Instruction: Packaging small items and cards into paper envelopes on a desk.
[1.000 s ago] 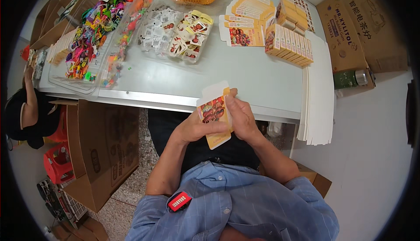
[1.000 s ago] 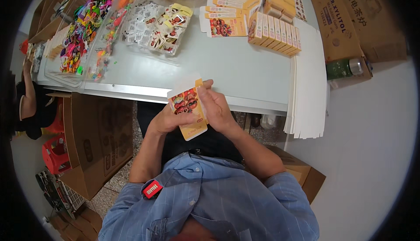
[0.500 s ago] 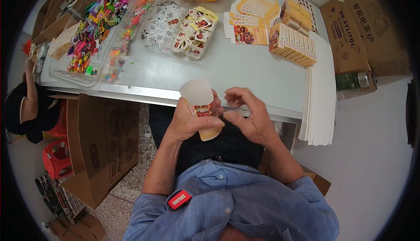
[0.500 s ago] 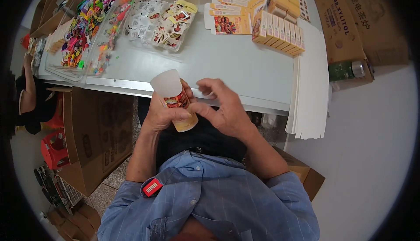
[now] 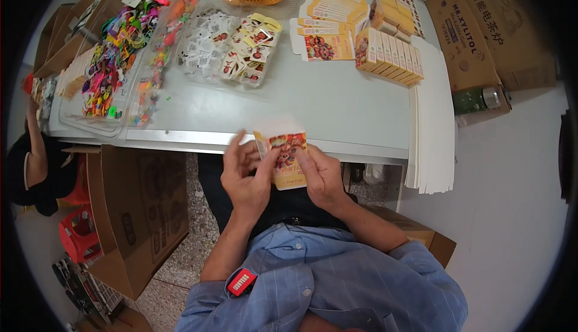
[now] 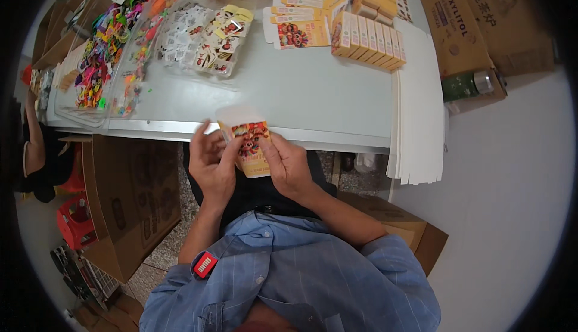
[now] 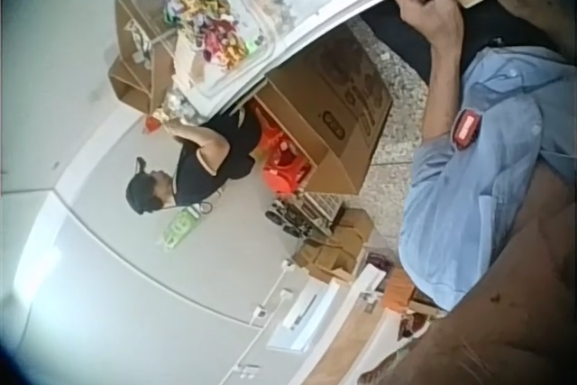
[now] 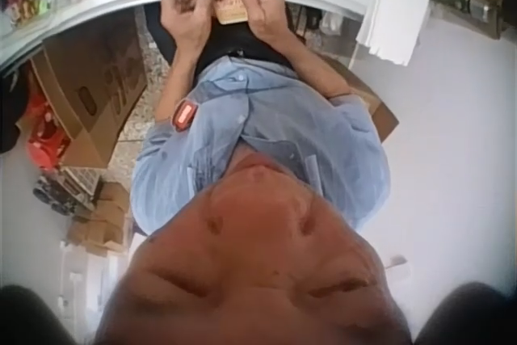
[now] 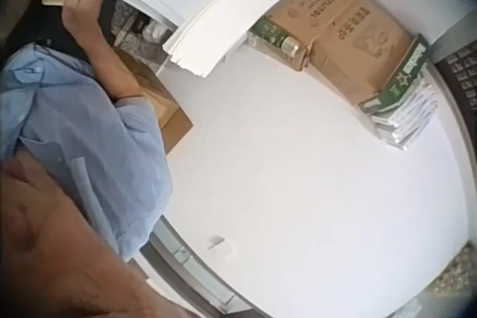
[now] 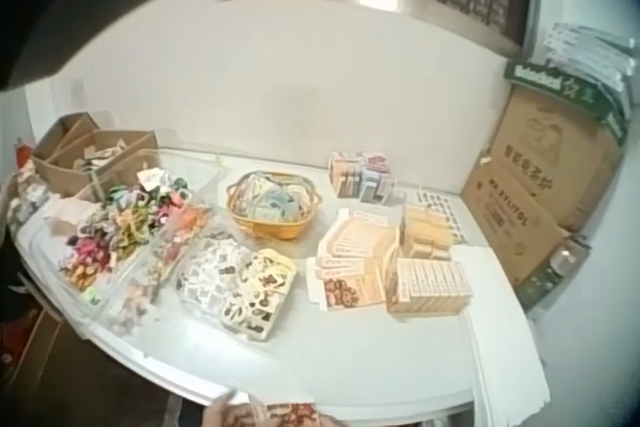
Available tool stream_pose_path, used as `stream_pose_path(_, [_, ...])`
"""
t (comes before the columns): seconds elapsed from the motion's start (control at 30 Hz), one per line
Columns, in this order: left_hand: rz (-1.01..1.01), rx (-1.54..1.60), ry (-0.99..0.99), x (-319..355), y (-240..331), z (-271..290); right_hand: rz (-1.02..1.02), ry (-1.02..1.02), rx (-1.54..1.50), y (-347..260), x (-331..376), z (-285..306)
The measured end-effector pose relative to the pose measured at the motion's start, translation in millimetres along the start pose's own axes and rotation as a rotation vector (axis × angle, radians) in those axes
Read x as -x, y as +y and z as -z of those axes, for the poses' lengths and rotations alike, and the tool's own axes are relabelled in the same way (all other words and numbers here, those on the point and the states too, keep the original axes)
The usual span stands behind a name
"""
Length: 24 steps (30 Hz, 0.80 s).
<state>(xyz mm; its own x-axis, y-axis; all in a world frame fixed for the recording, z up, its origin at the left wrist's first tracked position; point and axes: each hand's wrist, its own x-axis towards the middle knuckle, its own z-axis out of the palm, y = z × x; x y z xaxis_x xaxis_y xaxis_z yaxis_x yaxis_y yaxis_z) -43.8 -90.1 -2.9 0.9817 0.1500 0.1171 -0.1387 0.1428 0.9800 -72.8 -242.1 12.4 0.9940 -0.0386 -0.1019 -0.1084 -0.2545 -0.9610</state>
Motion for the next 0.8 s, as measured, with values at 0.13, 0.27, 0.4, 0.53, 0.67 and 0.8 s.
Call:
stream_pose_path(0.13, [0.004,-0.060,-0.144,24,-11,12,0.204,0.151,-0.071,18,16,-2])
stream_pose_path(0.27, [0.012,-0.066,-0.292,44,-28,16,0.347,0.127,0.070,44,34,17])
stream_pose_path(0.4, [0.206,0.030,-0.446,51,-45,20,0.243,0.146,-0.019,70,52,21])
stream_pose_path(0.53, [0.316,0.052,-0.622,53,-48,28,0.170,0.055,-0.077,80,57,30])
stream_pose_path(0.67, [0.206,-0.045,-0.682,41,-46,27,0.160,-0.006,-0.082,78,56,35])
stream_pose_path(0.8, [0.084,-0.085,-0.618,42,-44,20,0.274,0.039,-0.052,66,52,32])
